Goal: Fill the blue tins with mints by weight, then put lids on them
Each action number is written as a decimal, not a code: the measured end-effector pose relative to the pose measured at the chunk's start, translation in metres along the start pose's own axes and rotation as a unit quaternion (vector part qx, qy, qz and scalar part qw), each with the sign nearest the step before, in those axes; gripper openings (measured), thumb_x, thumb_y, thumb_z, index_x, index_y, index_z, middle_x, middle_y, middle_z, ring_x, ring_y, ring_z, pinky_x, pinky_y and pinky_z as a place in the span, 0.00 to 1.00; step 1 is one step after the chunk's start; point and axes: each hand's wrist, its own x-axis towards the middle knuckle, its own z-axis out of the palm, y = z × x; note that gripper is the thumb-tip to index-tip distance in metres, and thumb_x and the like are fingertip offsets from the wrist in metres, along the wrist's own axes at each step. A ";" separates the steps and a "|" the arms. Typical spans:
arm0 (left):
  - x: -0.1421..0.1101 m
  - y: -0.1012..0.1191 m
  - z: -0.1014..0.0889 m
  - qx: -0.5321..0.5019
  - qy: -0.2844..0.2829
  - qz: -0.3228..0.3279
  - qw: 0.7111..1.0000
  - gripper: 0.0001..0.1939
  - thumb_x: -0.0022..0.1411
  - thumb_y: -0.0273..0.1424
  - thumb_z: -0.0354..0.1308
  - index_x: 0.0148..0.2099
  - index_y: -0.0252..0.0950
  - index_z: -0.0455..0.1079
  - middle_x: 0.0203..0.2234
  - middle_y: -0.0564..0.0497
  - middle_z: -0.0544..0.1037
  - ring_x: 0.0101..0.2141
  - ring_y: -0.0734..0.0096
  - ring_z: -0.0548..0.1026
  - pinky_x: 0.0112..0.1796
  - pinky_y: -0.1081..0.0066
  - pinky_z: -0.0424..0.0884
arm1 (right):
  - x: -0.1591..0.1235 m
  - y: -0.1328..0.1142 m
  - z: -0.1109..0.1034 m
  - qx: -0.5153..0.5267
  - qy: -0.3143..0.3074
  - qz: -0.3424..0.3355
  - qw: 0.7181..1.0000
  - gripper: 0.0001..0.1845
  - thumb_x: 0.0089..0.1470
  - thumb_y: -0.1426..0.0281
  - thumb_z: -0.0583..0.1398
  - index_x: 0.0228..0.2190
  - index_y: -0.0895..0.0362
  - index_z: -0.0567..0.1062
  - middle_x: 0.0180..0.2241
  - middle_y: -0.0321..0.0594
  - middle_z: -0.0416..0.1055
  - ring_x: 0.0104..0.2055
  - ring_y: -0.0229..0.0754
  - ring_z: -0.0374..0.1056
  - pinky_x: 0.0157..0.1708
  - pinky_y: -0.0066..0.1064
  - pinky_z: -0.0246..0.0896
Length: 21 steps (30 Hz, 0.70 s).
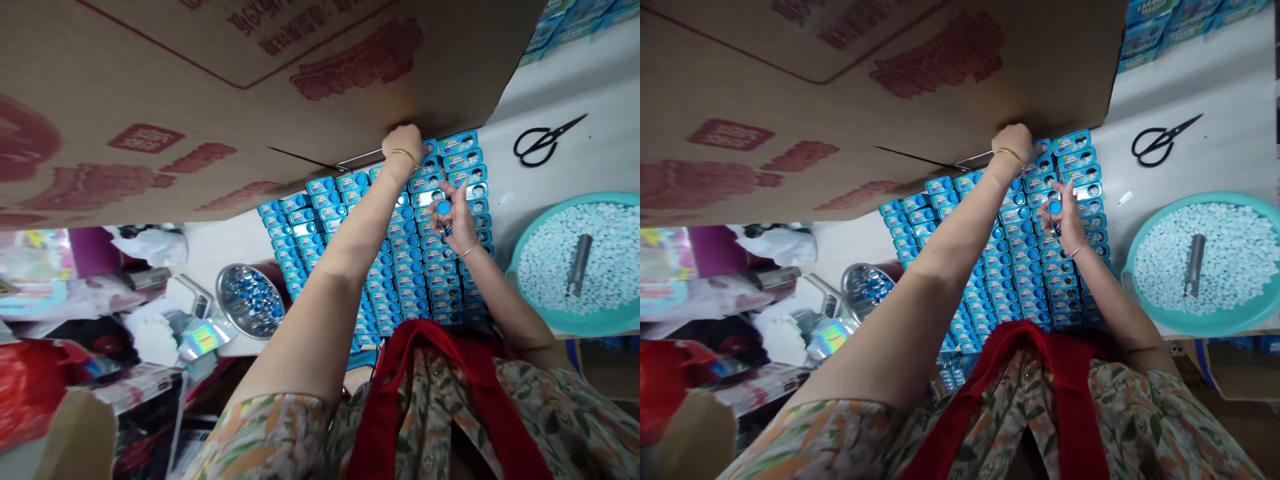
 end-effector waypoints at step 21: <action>-0.018 -0.018 0.015 -0.001 -0.020 0.011 1.000 0.09 0.60 0.33 0.68 0.38 0.35 0.74 0.38 0.44 0.79 0.52 0.53 0.75 0.55 0.59 0.67 | -0.020 0.011 -0.007 0.216 0.058 0.103 0.969 0.07 0.64 0.65 0.58 0.36 0.55 0.73 0.35 0.38 0.78 0.39 0.35 0.78 0.39 0.26 0.76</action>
